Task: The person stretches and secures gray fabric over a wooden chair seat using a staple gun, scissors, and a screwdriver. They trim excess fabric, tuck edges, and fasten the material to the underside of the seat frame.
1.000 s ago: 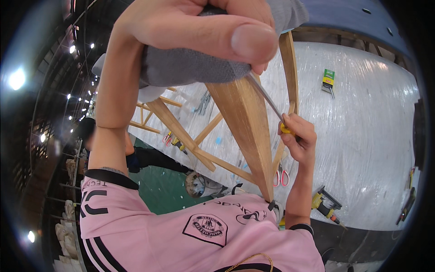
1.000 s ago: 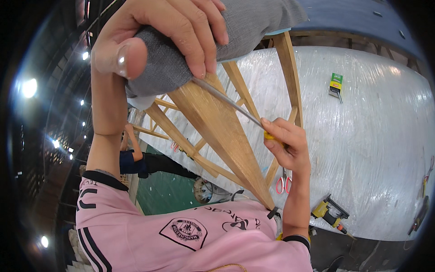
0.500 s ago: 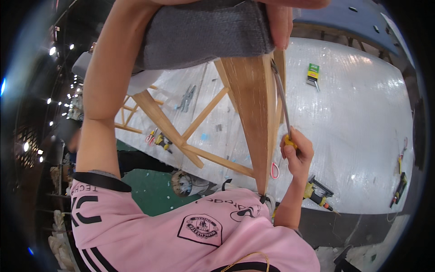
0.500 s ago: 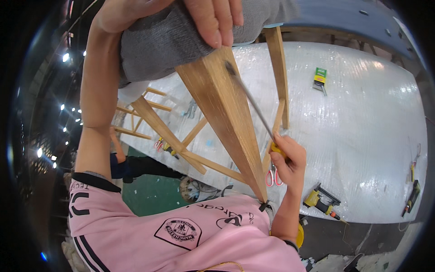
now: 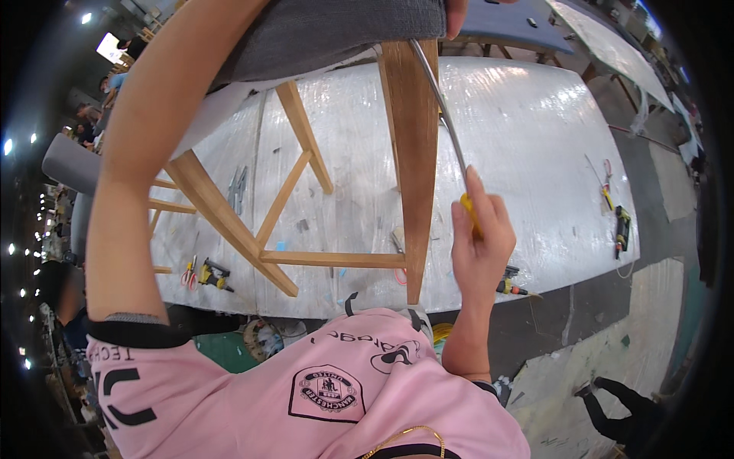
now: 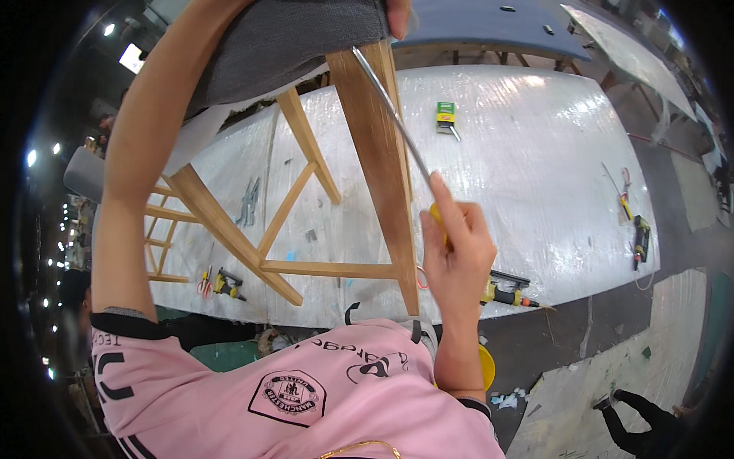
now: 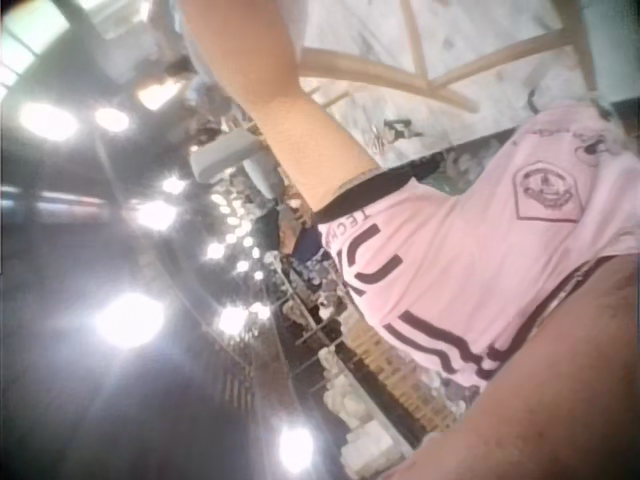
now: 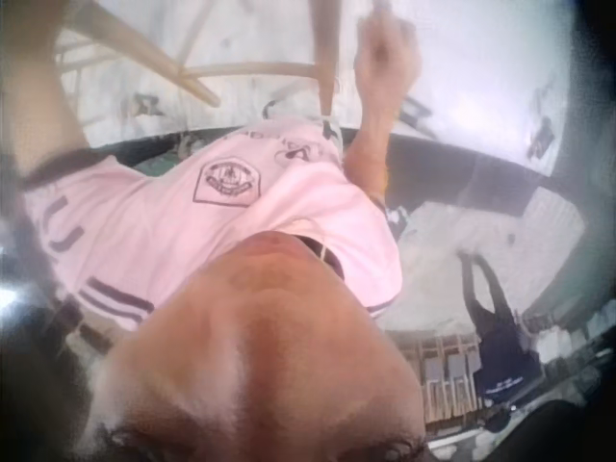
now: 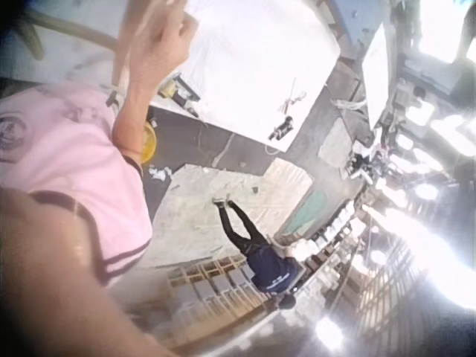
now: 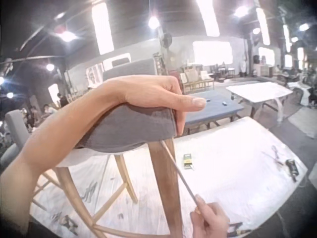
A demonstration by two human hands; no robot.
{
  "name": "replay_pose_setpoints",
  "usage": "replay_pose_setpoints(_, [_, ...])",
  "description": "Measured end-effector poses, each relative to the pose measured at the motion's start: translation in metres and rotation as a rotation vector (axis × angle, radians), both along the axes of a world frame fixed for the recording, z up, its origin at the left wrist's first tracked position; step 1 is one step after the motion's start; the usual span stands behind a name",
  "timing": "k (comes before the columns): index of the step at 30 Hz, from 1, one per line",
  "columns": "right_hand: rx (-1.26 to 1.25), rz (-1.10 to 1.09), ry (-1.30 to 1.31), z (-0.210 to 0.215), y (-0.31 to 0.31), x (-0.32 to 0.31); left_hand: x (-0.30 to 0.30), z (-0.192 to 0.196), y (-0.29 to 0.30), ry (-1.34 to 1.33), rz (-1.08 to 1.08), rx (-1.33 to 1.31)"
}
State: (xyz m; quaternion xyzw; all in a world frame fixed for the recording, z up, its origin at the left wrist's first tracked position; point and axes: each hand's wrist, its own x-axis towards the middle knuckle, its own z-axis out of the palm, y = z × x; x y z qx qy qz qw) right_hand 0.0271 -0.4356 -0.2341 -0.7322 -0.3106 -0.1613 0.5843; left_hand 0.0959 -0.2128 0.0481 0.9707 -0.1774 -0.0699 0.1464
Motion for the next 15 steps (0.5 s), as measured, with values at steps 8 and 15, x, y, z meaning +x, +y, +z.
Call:
replay_pose_setpoints(8, [-0.082, -0.034, -0.031, 0.007, -0.009, 0.006, 0.016, 0.000, 0.019, 0.001, -0.137, 0.025])
replay_pose_setpoints(15, [0.041, -0.033, 0.048, 0.005, 0.010, -0.005, 0.004, 0.004, 0.007, -0.010, -0.035, 0.052])
